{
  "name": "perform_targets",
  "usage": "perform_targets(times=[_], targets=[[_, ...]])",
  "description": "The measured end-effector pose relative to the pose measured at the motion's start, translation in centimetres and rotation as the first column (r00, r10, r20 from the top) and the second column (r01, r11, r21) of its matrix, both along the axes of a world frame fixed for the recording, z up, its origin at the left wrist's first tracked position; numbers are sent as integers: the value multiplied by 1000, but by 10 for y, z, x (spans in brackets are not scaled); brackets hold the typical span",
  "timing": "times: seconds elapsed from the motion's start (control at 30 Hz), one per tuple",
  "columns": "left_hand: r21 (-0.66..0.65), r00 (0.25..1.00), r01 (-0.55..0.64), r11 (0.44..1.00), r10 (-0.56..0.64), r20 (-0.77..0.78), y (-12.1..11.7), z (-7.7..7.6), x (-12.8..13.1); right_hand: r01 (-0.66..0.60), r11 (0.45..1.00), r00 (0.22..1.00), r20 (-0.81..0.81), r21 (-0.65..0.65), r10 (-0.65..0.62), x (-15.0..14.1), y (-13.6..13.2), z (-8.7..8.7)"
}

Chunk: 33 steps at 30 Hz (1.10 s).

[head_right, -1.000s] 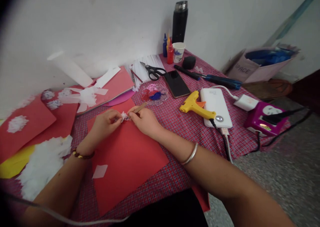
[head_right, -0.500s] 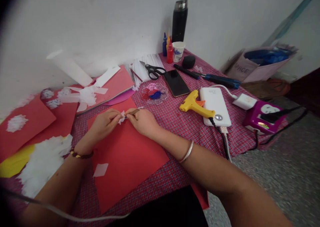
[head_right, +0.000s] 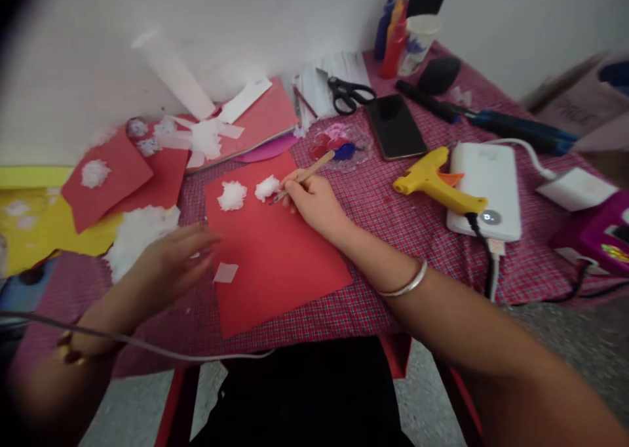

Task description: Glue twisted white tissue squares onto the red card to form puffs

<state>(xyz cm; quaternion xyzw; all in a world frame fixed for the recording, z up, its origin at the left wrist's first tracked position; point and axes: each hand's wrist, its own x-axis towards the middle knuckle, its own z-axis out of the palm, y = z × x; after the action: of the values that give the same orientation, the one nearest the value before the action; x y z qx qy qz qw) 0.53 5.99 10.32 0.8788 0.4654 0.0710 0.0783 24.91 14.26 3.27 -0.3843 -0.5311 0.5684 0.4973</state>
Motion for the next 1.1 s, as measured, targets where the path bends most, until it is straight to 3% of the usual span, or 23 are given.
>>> perform_targets(times=[0.1,0.2,0.27,0.33,0.37,0.43,0.47,0.53,0.57,0.63,0.8,1.1], targets=[[40,992,64,997,-59,-107,-39,-20,-8,-34,999,999,21,17,34,-2,-4,0],[142,987,84,986,-63,-149,-54,-38,-11,-49,999,998,26,15,49,-3,-6,0],[159,997,2,987,10,-78,-51,-41,-11,-49,999,999,23,8,49,-3,-7,0],[88,978,-189,978,179,107,-40,-37,-8,-47,999,999,4,10,47,-2,-9,2],[-4,927,-301,954,294,233,-33,-32,-5,-51,999,999,-13,21,51,-2,-11,3],[-302,703,-430,851,525,480,-17,-23,2,-76,995,995,-58,59,79,-2,-16,8],[-468,545,-411,782,622,562,-9,-19,7,-99,992,991,-79,81,105,-2,-19,11],[-703,255,-248,667,745,616,5,-16,16,-160,981,980,-104,111,172,-4,-26,16],[-758,156,-160,632,775,613,10,-16,21,-192,974,973,-104,121,205,-5,-30,17],[-802,52,-47,595,804,593,18,-18,28,-235,962,964,-95,140,249,-8,-35,20],[-816,-14,36,577,817,577,22,-23,36,-236,959,964,-85,159,252,-11,-39,20],[-807,-43,94,582,813,581,19,-25,36,-230,964,963,-110,135,245,-13,-36,18]])
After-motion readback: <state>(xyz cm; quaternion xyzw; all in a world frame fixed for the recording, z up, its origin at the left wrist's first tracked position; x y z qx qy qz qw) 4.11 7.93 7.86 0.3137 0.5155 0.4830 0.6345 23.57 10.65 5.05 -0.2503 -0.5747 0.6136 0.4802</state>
